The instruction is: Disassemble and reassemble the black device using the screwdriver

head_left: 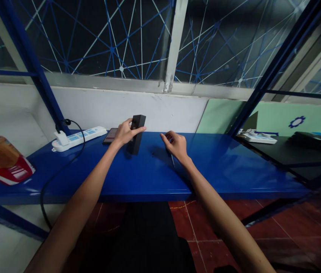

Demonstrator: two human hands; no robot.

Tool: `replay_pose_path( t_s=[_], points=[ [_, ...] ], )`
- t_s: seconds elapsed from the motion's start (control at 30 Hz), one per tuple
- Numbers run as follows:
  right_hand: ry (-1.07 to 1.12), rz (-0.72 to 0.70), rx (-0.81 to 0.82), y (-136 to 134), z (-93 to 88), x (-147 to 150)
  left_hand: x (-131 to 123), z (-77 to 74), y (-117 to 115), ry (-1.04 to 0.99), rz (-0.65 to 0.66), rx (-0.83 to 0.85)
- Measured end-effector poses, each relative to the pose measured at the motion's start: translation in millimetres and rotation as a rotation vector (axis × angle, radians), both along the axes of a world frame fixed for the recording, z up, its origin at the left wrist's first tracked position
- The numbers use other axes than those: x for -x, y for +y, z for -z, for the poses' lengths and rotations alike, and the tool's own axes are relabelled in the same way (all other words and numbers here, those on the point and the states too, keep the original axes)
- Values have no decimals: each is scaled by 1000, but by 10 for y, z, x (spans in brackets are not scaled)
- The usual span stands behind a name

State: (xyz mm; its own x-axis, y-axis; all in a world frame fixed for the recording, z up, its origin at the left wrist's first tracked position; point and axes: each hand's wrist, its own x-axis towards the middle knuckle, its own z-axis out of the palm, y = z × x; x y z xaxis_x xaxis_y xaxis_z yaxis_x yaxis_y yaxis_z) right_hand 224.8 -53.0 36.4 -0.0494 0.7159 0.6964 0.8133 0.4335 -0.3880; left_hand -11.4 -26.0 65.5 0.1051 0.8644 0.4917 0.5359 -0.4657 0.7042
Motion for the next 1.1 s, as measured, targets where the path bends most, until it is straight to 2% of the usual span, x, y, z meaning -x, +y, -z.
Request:
replay_pose_path(
  t_s=[0.07, 0.13, 0.23, 0.37, 0.43, 0.57, 0.67, 0.77, 0.87, 1.1],
  points=[
    [-118, 238, 107, 111, 20, -126, 208, 7, -1, 79, 65, 34],
    [-230, 351, 276, 205, 62, -203, 384, 43, -23, 200, 112, 74],
    [-259, 341, 461, 293, 144, -205, 534, 117, -68, 439, 119, 103],
    [-142, 295, 521, 366, 197, -168, 493, 186, -119, 663, 24, 103],
    [-78, 265, 519, 406, 167, -198, 413, 206, -139, 738, 34, 126],
    [83, 190, 446, 436, 46, -260, 283, 245, -169, 788, 207, 115],
    [201, 109, 340, 355, -9, -187, 249, 289, -170, 792, 277, 122],
    [463, -148, 108, 219, -21, -41, 243, 340, -150, 761, 320, 147],
    [502, -261, 30, 110, -23, 75, 242, 370, -132, 724, 357, 155],
    [480, -286, 29, 30, -18, 144, 234, 340, -159, 694, 396, 205]
  ],
)
